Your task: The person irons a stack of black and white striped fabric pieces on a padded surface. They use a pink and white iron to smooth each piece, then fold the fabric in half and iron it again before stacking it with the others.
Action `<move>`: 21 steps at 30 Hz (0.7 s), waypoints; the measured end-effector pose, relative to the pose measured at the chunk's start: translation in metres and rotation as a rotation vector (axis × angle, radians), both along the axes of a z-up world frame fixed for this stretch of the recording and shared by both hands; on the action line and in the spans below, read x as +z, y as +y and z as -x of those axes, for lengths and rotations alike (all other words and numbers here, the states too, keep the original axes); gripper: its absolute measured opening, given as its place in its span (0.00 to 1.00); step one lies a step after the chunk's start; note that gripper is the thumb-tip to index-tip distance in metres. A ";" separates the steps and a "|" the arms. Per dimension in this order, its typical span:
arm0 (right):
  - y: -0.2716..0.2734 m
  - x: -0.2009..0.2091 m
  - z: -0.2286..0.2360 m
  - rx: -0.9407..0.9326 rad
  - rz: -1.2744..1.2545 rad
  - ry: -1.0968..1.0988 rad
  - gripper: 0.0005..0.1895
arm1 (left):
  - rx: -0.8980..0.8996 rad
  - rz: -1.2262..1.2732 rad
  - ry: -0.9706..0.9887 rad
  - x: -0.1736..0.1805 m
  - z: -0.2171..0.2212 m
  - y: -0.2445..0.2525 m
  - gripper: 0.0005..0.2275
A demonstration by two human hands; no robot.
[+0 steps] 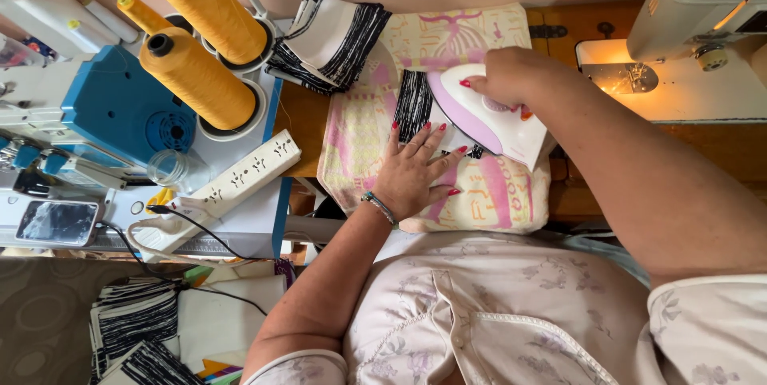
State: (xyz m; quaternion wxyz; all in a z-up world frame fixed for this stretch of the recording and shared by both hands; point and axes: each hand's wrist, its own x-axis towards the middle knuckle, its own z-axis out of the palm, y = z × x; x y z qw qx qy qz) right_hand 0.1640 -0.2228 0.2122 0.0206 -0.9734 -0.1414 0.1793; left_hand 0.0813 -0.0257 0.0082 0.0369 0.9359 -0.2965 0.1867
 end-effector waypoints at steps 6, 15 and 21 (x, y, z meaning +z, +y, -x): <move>-0.008 -0.020 -0.008 0.013 0.018 -0.080 0.35 | 0.008 0.001 -0.006 -0.006 -0.002 -0.001 0.30; -0.002 -0.016 -0.014 0.067 -0.023 -0.117 0.35 | 0.007 0.003 -0.018 -0.001 0.001 -0.001 0.31; 0.005 -0.026 -0.030 0.079 -0.030 -0.153 0.34 | 0.004 0.020 -0.038 -0.005 -0.001 -0.001 0.31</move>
